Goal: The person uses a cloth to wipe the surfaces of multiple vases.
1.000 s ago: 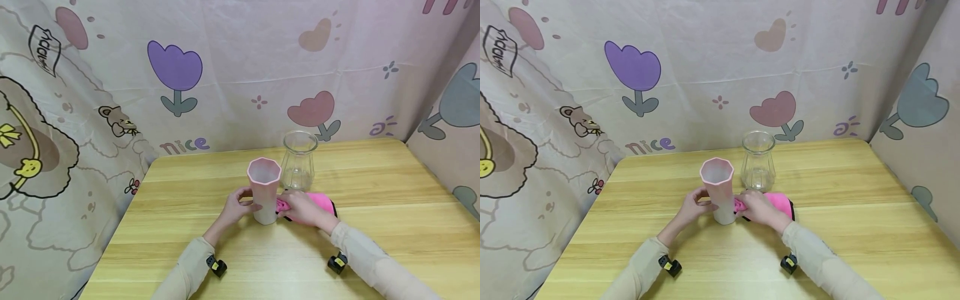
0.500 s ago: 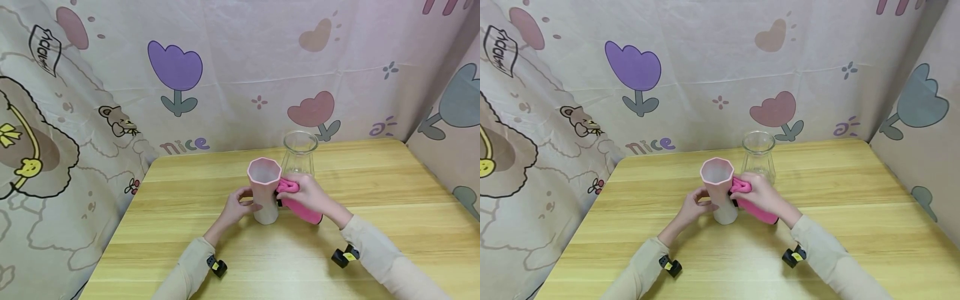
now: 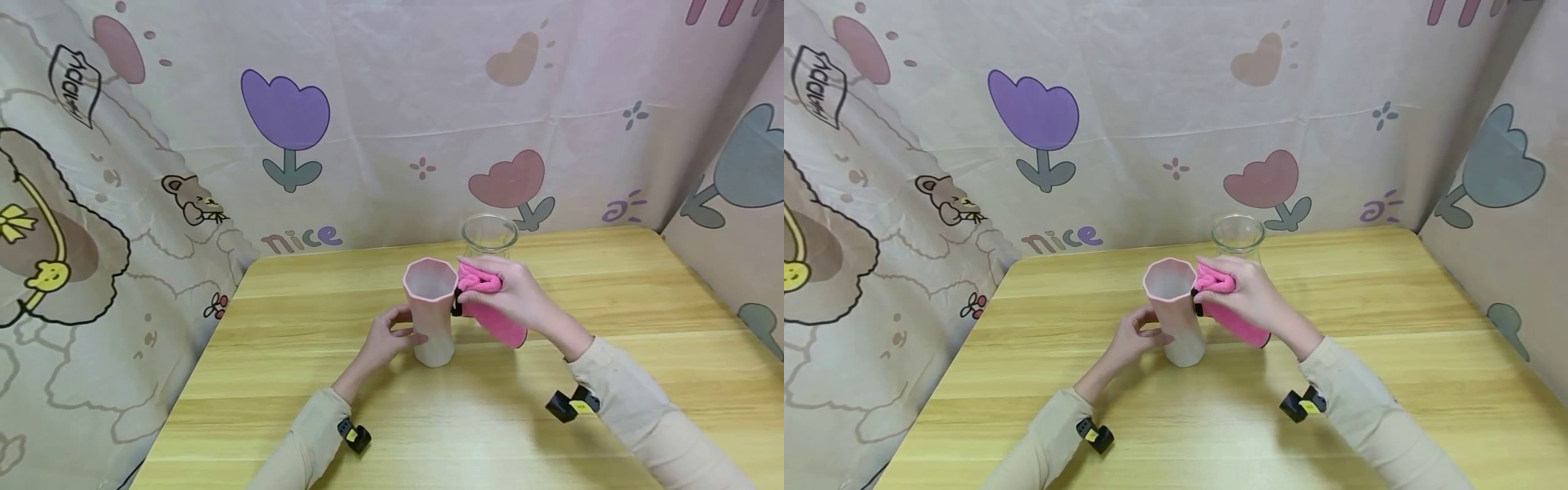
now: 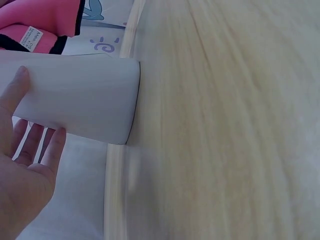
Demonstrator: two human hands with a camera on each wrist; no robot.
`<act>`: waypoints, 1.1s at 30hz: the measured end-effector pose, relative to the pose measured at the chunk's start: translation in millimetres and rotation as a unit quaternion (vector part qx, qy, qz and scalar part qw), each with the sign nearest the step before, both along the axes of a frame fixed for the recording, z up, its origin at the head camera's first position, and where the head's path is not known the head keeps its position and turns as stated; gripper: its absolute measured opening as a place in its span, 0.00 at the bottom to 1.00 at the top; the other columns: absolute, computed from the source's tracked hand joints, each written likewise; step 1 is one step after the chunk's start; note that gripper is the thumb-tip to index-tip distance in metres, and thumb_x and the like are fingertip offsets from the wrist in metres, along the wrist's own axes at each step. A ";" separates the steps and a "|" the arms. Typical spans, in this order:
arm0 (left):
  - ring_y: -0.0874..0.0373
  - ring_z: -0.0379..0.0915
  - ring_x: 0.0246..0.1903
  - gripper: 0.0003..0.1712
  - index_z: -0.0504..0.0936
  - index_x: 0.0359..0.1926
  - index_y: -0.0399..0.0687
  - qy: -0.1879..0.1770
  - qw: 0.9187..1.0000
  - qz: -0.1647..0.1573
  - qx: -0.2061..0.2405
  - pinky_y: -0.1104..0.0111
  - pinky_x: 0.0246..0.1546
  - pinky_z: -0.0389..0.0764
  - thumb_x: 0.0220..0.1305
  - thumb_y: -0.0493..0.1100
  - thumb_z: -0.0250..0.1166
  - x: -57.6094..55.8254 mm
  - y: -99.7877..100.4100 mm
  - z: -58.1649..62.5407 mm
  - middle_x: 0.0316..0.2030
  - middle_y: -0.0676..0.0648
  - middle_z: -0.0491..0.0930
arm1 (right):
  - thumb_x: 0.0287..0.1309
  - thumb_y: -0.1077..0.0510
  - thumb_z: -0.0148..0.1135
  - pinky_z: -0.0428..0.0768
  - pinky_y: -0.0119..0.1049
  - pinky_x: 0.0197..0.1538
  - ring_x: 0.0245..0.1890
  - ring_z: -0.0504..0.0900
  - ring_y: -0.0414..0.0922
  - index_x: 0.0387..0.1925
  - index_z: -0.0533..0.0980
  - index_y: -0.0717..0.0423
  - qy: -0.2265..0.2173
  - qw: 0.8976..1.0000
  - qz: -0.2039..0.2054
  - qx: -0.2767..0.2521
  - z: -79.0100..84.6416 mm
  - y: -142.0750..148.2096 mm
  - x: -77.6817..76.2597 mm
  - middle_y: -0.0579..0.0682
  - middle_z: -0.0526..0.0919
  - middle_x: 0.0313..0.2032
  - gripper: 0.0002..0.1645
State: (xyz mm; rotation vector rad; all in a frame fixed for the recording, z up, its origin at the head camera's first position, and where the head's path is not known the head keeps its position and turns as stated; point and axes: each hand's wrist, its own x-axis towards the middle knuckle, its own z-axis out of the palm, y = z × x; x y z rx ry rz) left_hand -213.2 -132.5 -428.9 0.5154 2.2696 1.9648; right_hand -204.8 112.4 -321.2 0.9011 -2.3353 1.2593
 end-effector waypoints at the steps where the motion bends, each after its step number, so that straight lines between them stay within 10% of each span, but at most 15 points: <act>1: 0.49 0.70 0.49 0.29 0.73 0.52 0.35 -0.003 1.000 0.000 0.001 0.65 0.49 0.76 0.45 0.28 0.69 0.2 0.0 0.9 0.47 0.37 0.75 | 0.38 0.62 0.73 0.76 0.45 0.50 0.48 0.77 0.52 0.50 0.75 0.65 -0.007 1.000 0.001 0.001 -0.7 -0.1 -0.1 0.58 0.80 0.46 0.32; 12: 0.43 0.68 0.50 0.28 0.71 0.52 0.28 -0.011 1.000 -0.007 0.000 0.61 0.51 0.75 0.46 0.26 0.67 12.8 3.8 24.9 0.47 0.32 0.73 | 0.42 0.58 0.71 0.80 0.37 0.43 0.39 0.78 0.45 0.44 0.78 0.60 -0.060 0.997 0.031 0.039 -25.9 -5.2 -5.8 0.51 0.82 0.38 0.23; 23: 0.48 0.70 0.49 0.28 0.73 0.51 0.33 0.006 1.000 -0.004 0.007 0.65 0.49 0.76 0.45 0.28 0.69 2.2 0.2 3.0 0.47 0.36 0.74 | 0.43 0.55 0.71 0.76 0.29 0.31 0.28 0.74 0.36 0.38 0.78 0.52 -0.077 0.989 0.062 0.108 -62.4 -14.7 -11.4 0.41 0.78 0.28 0.17; 27: 0.46 0.69 0.50 0.29 0.72 0.52 0.32 -0.006 1.000 -0.002 -0.001 0.63 0.50 0.75 0.45 0.27 0.68 7.0 1.3 13.8 0.48 0.35 0.73 | 0.42 0.55 0.71 0.72 0.27 0.26 0.23 0.69 0.35 0.34 0.78 0.52 -0.085 0.985 0.053 0.141 -69.2 -17.1 -11.0 0.39 0.71 0.20 0.15; 33: 0.45 0.68 0.51 0.29 0.72 0.52 0.33 -0.009 1.000 -0.003 -0.001 0.63 0.51 0.75 0.45 0.27 0.68 2.6 0.8 4.5 0.49 0.35 0.73 | 0.37 0.50 0.73 0.68 0.29 0.24 0.23 0.69 0.36 0.32 0.77 0.48 -0.028 0.962 0.012 0.272 -95.2 -21.5 -8.7 0.38 0.69 0.20 0.18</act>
